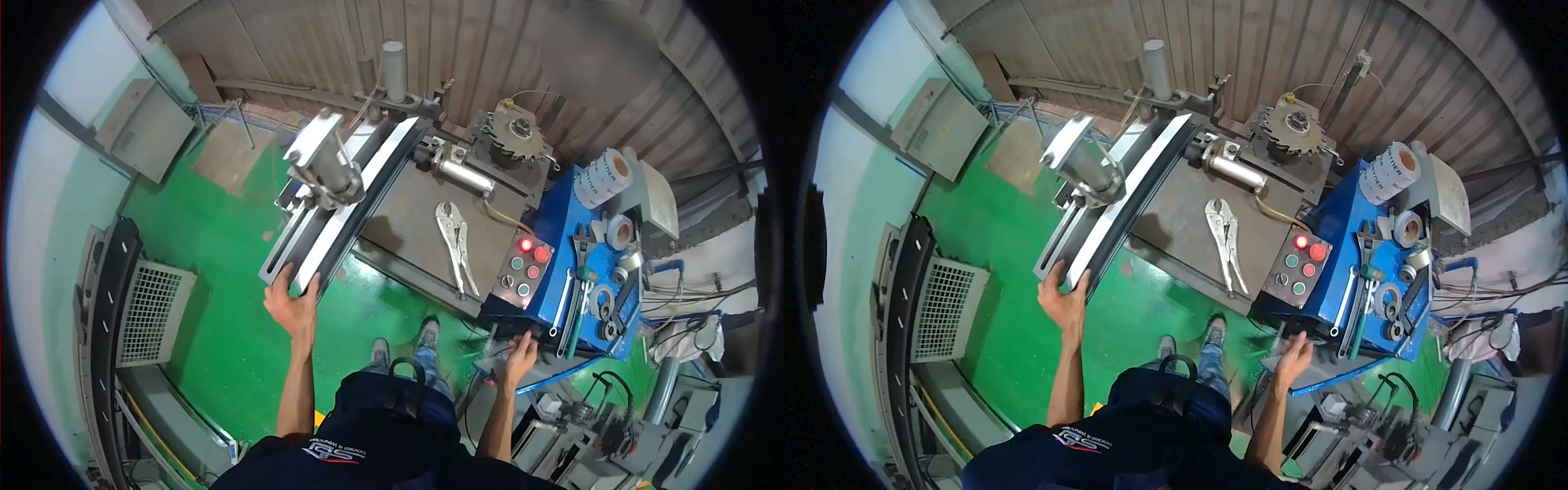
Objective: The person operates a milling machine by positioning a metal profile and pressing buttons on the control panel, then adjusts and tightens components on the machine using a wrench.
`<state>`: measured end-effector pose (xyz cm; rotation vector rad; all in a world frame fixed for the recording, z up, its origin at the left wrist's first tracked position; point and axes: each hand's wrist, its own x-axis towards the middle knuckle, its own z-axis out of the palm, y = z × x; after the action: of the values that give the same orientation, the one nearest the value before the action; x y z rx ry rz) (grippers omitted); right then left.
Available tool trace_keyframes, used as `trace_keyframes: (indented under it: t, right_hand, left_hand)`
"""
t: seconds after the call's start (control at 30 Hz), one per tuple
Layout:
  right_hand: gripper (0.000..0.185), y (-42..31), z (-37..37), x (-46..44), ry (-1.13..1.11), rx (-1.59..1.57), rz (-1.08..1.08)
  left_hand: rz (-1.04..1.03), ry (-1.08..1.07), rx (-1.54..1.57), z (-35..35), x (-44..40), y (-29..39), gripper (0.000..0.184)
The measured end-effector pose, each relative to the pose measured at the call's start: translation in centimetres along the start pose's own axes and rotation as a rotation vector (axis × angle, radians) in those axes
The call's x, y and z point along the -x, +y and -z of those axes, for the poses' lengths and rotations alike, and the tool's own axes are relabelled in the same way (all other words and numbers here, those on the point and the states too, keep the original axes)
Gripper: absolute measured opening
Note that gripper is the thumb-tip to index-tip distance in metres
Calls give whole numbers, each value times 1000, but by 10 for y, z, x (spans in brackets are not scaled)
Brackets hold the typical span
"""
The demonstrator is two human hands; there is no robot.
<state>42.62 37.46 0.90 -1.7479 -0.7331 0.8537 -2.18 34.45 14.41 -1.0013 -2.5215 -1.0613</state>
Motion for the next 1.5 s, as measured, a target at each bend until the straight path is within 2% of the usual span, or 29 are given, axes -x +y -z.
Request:
trace_keyframes:
  t: [0.1, 0.17, 0.2, 0.27, 0.37, 0.43, 0.53, 0.7, 0.73, 0.83, 0.93, 1.07, 1.23, 1.27, 1.33, 1.5]
  right_hand:
    - [33, -77, -22, 21, 0, 19, 114]
    - [27, -77, -28, 19, 2, 95, 270]
    - [27, -84, -33, 22, 14, 156, 321]
    - [27, -103, -44, 34, 42, 323, 415]
    - [27, -116, -61, 42, 25, 396, 485]
    - [34, -114, -65, 34, 36, 574, 528]
    - [38, -121, -76, 24, 66, 714, 530]
    - [47, -119, -101, -16, -41, 1033, 498]
    - [48, -112, -108, -23, 53, 1091, 596]
    - [49, -102, -114, -43, 110, 1119, 737]
    - [44, -108, -112, -42, 84, 1212, 709]
    - [45, -106, -111, -50, 31, 1182, 717]
    - [50, -111, -113, -44, -13, 1056, 458]
    - [50, -109, -114, -45, -17, 1061, 462]
    - [53, -105, -117, -47, 5, 899, 283]
    - [57, -103, -115, -40, -32, 777, 161]
  left_hand:
    - [-105, 39, 102, 8, 5, -9, 50]
    - [-226, 14, 161, 27, 10, -3, 46]
    - [-236, 4, 229, 32, 16, -6, 38]
    - [-267, -48, 276, 44, 32, -15, 35]
    - [-273, -167, 333, 60, 47, -28, 28]
    - [-279, -293, 374, 73, 65, -38, 25]
    - [-362, -324, 345, 89, 78, -57, 21]
    - [-214, -277, 332, 93, 89, -81, 16]
    - [-206, -248, 314, 95, 88, -80, 16]
    - [-155, -156, 352, 96, 84, -66, 15]
    - [-133, -111, 379, 99, 89, -55, 14]
    - [-128, -105, 424, 99, 101, -48, 13]
    - [-161, -95, 426, 103, 110, -50, 10]
    - [-134, -105, 428, 104, 112, -52, 10]
    - [-103, -111, 430, 106, 116, -52, 10]
    - [-123, -105, 435, 112, 120, -47, 10]
